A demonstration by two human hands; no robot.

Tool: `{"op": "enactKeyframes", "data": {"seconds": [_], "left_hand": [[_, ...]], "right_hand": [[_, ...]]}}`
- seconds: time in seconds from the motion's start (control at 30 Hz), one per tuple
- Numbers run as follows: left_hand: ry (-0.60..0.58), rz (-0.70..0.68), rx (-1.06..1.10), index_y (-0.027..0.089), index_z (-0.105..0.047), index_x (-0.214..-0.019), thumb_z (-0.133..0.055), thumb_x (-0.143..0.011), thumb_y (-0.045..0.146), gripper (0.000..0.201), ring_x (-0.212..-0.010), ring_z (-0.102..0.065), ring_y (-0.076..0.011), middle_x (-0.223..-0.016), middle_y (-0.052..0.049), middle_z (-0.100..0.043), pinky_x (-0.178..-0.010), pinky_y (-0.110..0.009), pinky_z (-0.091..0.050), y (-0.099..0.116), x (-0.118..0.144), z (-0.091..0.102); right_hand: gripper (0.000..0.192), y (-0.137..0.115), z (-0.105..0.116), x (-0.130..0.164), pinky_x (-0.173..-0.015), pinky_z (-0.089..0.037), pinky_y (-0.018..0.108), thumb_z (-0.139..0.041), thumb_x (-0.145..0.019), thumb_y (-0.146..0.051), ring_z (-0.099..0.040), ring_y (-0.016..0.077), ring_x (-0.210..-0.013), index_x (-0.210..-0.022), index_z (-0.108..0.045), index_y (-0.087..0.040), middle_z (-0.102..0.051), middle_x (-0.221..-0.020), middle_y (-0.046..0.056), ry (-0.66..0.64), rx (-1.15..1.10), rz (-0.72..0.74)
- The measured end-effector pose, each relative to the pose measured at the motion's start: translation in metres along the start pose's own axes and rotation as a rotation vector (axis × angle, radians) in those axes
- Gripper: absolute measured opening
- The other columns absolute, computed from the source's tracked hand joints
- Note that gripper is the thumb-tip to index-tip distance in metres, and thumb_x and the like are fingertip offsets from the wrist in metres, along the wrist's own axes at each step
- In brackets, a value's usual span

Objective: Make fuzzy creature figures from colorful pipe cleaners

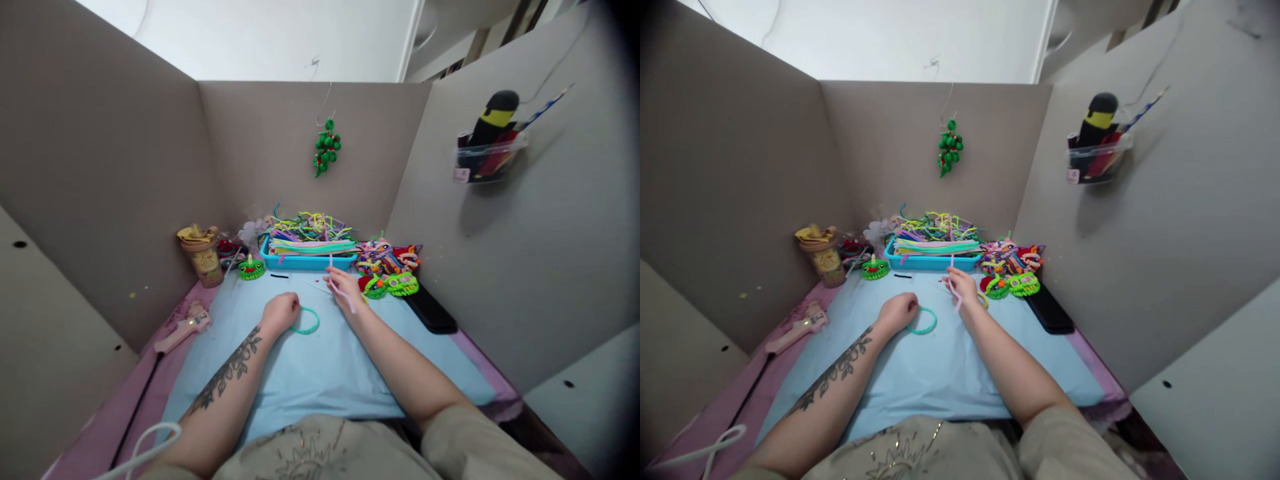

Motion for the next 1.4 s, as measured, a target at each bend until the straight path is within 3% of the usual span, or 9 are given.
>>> {"op": "enactKeyframes", "data": {"seconds": [0.13,0.23,0.53,0.6,0.73,0.87,1.0,1.23,1.4], "left_hand": [[0.063,0.133,-0.033,0.018,-0.063,-0.086,-0.043,-0.084,0.028,0.022,-0.083,-0.060,-0.0228,-0.090,-0.011,-0.066,-0.068,-0.030,-0.041,-0.020,-0.003,0.009],[0.056,0.087,0.033,0.021,-0.063,-0.088,-0.048,-0.083,0.038,0.023,-0.084,-0.060,-0.0201,-0.092,-0.007,-0.066,-0.069,-0.028,-0.041,-0.017,-0.004,0.011],[0.117,0.161,0.089,0.020,-0.066,-0.087,-0.048,-0.082,0.028,0.020,-0.085,-0.059,-0.0214,-0.093,-0.008,-0.067,-0.074,-0.031,-0.042,-0.024,-0.005,0.013],[0.176,0.146,0.261,0.019,-0.066,-0.094,-0.046,-0.084,0.033,0.026,-0.083,-0.059,-0.0194,-0.096,-0.008,-0.067,-0.076,-0.030,-0.043,-0.024,-0.007,0.019],[0.192,0.154,0.983,0.016,-0.061,-0.113,-0.053,-0.079,0.044,0.044,-0.075,-0.057,-0.0149,-0.103,-0.009,-0.066,-0.059,-0.024,-0.042,-0.027,-0.009,0.019],[0.105,0.222,1.350,0.018,-0.066,-0.100,-0.068,-0.067,0.047,0.044,-0.065,-0.051,-0.0094,-0.088,-0.004,-0.063,-0.048,-0.018,-0.033,-0.025,-0.007,0.008],[0.141,0.291,1.452,0.016,-0.064,-0.081,-0.074,-0.059,0.043,0.037,-0.059,-0.048,-0.0080,-0.066,0.001,-0.053,-0.048,-0.017,-0.031,-0.031,-0.005,0.005],[0.349,0.406,1.458,0.017,-0.056,-0.075,-0.070,-0.059,0.040,0.031,-0.059,-0.048,-0.0073,-0.067,0.003,-0.052,-0.050,-0.016,-0.032,-0.059,-0.003,0.010],[0.508,0.510,1.472,0.018,-0.054,-0.073,-0.069,-0.059,0.037,0.028,-0.060,-0.050,-0.0068,-0.072,0.003,-0.057,-0.050,-0.017,-0.032,-0.086,0.002,0.014]], "right_hand": [[0.024,0.012,-0.026,0.017,-0.046,-0.048,0.018,-0.068,-0.058,-0.015,-0.063,0.0119,-0.056,-0.082,-0.068,-0.014,-0.068,-0.061,0.002,-0.186,0.087,-0.083],[0.027,0.010,-0.042,0.031,-0.047,-0.047,0.018,-0.068,-0.058,-0.015,-0.063,0.0116,-0.057,-0.085,-0.069,-0.014,-0.069,-0.064,0.003,-0.322,0.140,-0.095],[0.038,0.019,-0.055,0.046,-0.047,-0.044,0.013,-0.065,-0.050,-0.005,-0.064,0.0080,-0.064,-0.086,-0.070,-0.017,-0.069,-0.100,0.005,-0.432,0.000,-0.196],[0.041,0.023,-0.059,0.052,-0.047,-0.045,0.012,-0.064,-0.049,-0.002,-0.063,0.0079,-0.064,-0.087,-0.070,-0.017,-0.070,-0.098,0.005,-0.483,-0.052,-0.247],[0.043,0.032,-0.073,0.072,-0.047,-0.046,0.012,-0.060,-0.052,0.002,-0.063,0.0078,-0.063,-0.090,-0.069,-0.015,-0.070,-0.095,0.004,-0.621,-0.101,-0.377],[0.044,0.043,-0.083,0.088,-0.043,-0.044,0.009,-0.055,-0.056,0.004,-0.062,0.0064,-0.059,-0.095,-0.067,-0.012,-0.070,-0.091,0.005,-0.719,-0.134,-0.486],[0.045,0.049,-0.083,0.090,-0.045,-0.046,0.008,-0.052,-0.058,0.004,-0.063,0.0061,-0.060,-0.100,-0.064,-0.010,-0.070,-0.093,0.007,-0.715,-0.199,-0.546],[0.045,0.037,-0.070,0.070,-0.062,-0.054,0.018,-0.060,-0.060,0.001,-0.065,0.0082,-0.069,-0.100,-0.061,-0.020,-0.069,-0.094,0.001,-0.576,-0.276,-0.376],[0.022,0.035,-0.060,0.054,-0.067,-0.054,0.021,-0.069,-0.068,-0.013,-0.064,0.0084,-0.067,-0.089,-0.062,-0.019,-0.068,-0.085,0.001,-0.459,-0.356,-0.355]]}}
Point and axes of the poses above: each hand's wrist, its own x-axis away from the middle knuckle, its own z-axis out of the back of the hand, y = z × x, the point moved 10 cm from there along -x, towards the middle knuckle
